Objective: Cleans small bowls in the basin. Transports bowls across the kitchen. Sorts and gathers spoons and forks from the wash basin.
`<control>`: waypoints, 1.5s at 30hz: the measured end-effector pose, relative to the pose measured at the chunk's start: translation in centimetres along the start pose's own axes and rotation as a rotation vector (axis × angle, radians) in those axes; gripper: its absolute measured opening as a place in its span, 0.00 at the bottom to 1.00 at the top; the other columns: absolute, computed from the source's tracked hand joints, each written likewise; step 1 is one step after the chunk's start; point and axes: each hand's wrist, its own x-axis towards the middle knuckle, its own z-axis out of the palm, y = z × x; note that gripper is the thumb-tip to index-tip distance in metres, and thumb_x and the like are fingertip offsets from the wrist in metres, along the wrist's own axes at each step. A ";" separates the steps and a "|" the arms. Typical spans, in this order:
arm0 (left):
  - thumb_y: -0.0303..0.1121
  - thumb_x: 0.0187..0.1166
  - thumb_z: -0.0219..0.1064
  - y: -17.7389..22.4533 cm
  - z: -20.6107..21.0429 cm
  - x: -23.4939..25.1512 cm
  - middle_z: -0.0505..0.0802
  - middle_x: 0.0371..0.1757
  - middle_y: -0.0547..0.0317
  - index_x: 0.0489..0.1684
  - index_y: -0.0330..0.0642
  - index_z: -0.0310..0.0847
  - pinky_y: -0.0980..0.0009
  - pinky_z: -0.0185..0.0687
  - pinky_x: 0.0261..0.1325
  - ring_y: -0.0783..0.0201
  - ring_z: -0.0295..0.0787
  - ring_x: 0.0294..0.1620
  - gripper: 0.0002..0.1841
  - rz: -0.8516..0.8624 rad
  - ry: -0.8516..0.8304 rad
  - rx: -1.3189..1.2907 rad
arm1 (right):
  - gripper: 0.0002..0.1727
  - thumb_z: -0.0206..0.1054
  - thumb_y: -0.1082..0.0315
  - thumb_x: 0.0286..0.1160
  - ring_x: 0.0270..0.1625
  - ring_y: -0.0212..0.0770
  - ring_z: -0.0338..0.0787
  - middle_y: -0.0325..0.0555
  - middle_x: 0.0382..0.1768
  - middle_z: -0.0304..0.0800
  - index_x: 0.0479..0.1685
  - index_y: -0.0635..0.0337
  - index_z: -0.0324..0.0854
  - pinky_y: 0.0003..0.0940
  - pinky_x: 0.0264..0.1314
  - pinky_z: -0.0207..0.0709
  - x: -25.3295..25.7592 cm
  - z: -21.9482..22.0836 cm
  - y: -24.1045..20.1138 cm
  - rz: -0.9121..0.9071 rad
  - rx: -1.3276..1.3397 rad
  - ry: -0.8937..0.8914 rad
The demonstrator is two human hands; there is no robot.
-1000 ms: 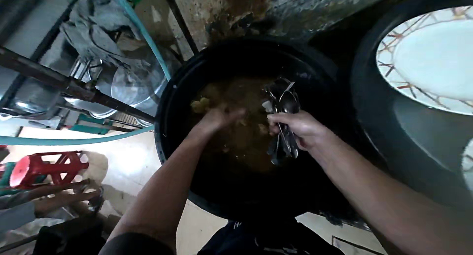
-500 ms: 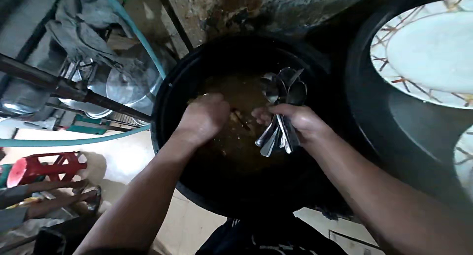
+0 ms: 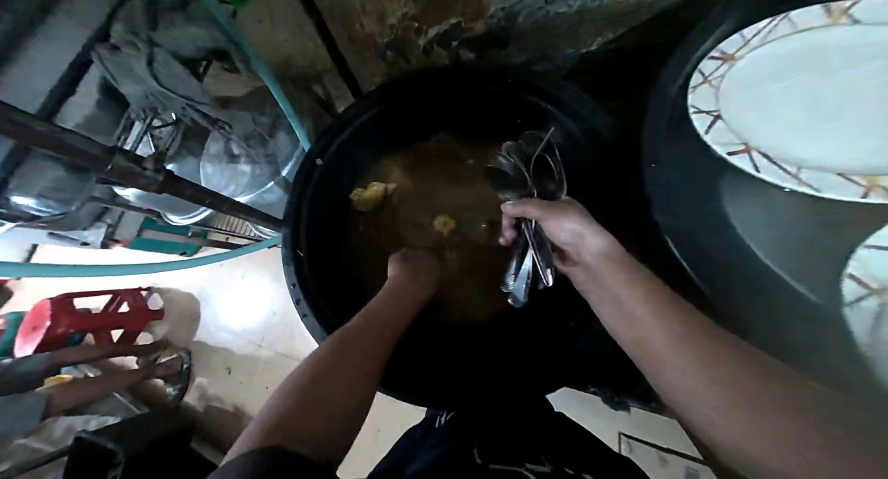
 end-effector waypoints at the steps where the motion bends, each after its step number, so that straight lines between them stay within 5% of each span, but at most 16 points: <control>1: 0.49 0.89 0.58 0.3 0.8 0.4 0.88 0.66 0.39 0.62 0.38 0.86 0.36 0.81 0.62 0.38 0.85 0.68 0.23 -0.013 -0.025 -0.007 | 0.04 0.60 0.76 0.80 0.19 0.36 0.87 0.42 0.19 0.86 0.43 0.65 0.80 0.30 0.27 0.87 0.0 0.0 0.0 -0.001 0.025 -0.012; 3: 0.47 0.88 0.59 0.2 1.8 1.1 0.90 0.64 0.41 0.62 0.41 0.86 0.36 0.82 0.59 0.40 0.87 0.65 0.20 -0.024 -0.019 -0.040 | 0.10 0.58 0.75 0.83 0.22 0.40 0.92 0.47 0.22 0.92 0.33 0.67 0.82 0.32 0.30 0.90 -0.2 0.2 -0.1 0.025 0.047 -0.022; 9: 0.44 0.91 0.57 -4.3 -1.6 0.8 0.87 0.70 0.45 0.69 0.47 0.85 0.37 0.82 0.65 0.41 0.86 0.68 0.19 0.025 0.184 -0.037 | 0.07 0.58 0.77 0.82 0.26 0.43 0.95 0.51 0.27 0.94 0.39 0.69 0.81 0.34 0.35 0.92 -0.2 0.4 0.0 0.030 0.027 -0.049; 11: 0.40 0.90 0.58 -5.2 -3.8 -1.0 0.86 0.70 0.47 0.63 0.43 0.87 0.41 0.82 0.67 0.44 0.85 0.69 0.16 0.199 0.348 0.033 | 0.06 0.60 0.77 0.80 0.29 0.42 0.95 0.52 0.30 0.96 0.42 0.70 0.83 0.33 0.37 0.91 -0.2 0.4 0.0 0.028 0.002 -0.043; 14: 0.31 0.82 0.64 -6.2 -5.3 -2.5 0.93 0.49 0.45 0.43 0.37 0.90 0.47 0.88 0.53 0.45 0.92 0.52 0.09 0.708 0.831 0.145 | 0.08 0.62 0.77 0.78 0.34 0.38 0.96 0.49 0.36 0.97 0.48 0.69 0.84 0.31 0.40 0.89 0.1 0.4 0.2 -0.029 -0.083 -0.047; 19: 0.28 0.79 0.66 -2.9 -9.1 -3.7 0.93 0.44 0.47 0.38 0.37 0.89 0.51 0.88 0.53 0.47 0.93 0.49 0.06 1.008 1.069 0.260 | 0.10 0.55 0.76 0.84 0.38 0.36 0.95 0.44 0.35 0.96 0.46 0.66 0.83 0.30 0.48 0.90 0.2 0.1 0.6 -0.099 -0.077 -0.204; 22: 0.28 0.80 0.64 -1.8 -9.6 -3.0 0.93 0.44 0.47 0.39 0.36 0.90 0.55 0.89 0.51 0.49 0.93 0.47 0.08 0.956 1.190 0.202 | 0.14 0.50 0.72 0.90 0.43 0.40 0.97 0.47 0.43 0.97 0.53 0.67 0.83 0.34 0.53 0.91 0.0 0.1 0.2 0.034 -0.040 -0.293; 25: 0.28 0.79 0.64 -1.3 -9.3 -2.5 0.93 0.42 0.47 0.38 0.36 0.90 0.59 0.90 0.46 0.52 0.93 0.43 0.08 0.907 1.267 0.039 | 0.18 0.48 0.69 0.92 0.40 0.39 0.97 0.47 0.42 0.97 0.57 0.68 0.84 0.31 0.47 0.91 0.0 0.2 -0.2 0.102 0.032 -0.239; 30: 0.28 0.77 0.67 -0.3 -9.2 -2.2 0.93 0.40 0.48 0.35 0.36 0.90 0.62 0.90 0.43 0.55 0.93 0.40 0.06 0.939 1.336 -0.110 | 0.11 0.56 0.71 0.87 0.34 0.30 0.91 0.39 0.35 0.93 0.45 0.60 0.85 0.23 0.37 0.86 -0.3 0.5 -0.7 0.045 0.132 -0.043; 34: 0.28 0.77 0.67 0.6 -9.6 -1.6 0.94 0.41 0.48 0.37 0.36 0.91 0.63 0.91 0.45 0.55 0.94 0.42 0.06 0.947 1.376 -0.107 | 0.18 0.46 0.65 0.91 0.37 0.31 0.92 0.40 0.33 0.92 0.40 0.57 0.84 0.25 0.42 0.89 0.1 -0.4 -0.1 0.024 0.099 -0.278; 36: 0.27 0.77 0.67 0.6 -9.8 -1.2 0.93 0.41 0.47 0.37 0.35 0.90 0.63 0.91 0.45 0.55 0.93 0.41 0.06 0.932 1.374 -0.149 | 0.23 0.39 0.62 0.90 0.46 0.38 0.94 0.45 0.41 0.94 0.43 0.58 0.83 0.34 0.52 0.90 0.6 -1.2 0.1 0.032 0.075 -0.499; 38: 0.28 0.81 0.66 0.1 -9.8 -1.1 0.92 0.45 0.46 0.43 0.34 0.89 0.63 0.90 0.49 0.55 0.93 0.45 0.08 0.892 1.282 -0.242 | 0.21 0.42 0.63 0.89 0.43 0.36 0.93 0.40 0.37 0.92 0.43 0.54 0.84 0.36 0.53 0.90 0.3 -1.4 0.1 0.031 0.050 -0.529; 42: 0.49 0.89 0.60 -1.5 -8.0 -1.8 0.86 0.66 0.41 0.69 0.35 0.78 0.50 0.82 0.68 0.49 0.86 0.64 0.25 0.514 0.667 -0.432 | 0.03 0.64 0.77 0.76 0.24 0.32 0.86 0.39 0.23 0.85 0.38 0.59 0.79 0.26 0.30 0.84 0.0 -0.3 0.0 0.021 0.016 -0.095; 45: 0.60 0.89 0.52 -0.5 -2.6 -1.5 0.86 0.69 0.39 0.71 0.39 0.81 0.38 0.80 0.66 0.39 0.85 0.68 0.32 0.206 0.163 -0.070 | 0.04 0.64 0.77 0.77 0.17 0.32 0.82 0.41 0.21 0.84 0.36 0.61 0.79 0.25 0.23 0.82 0.5 -0.1 -0.2 -0.014 0.088 0.040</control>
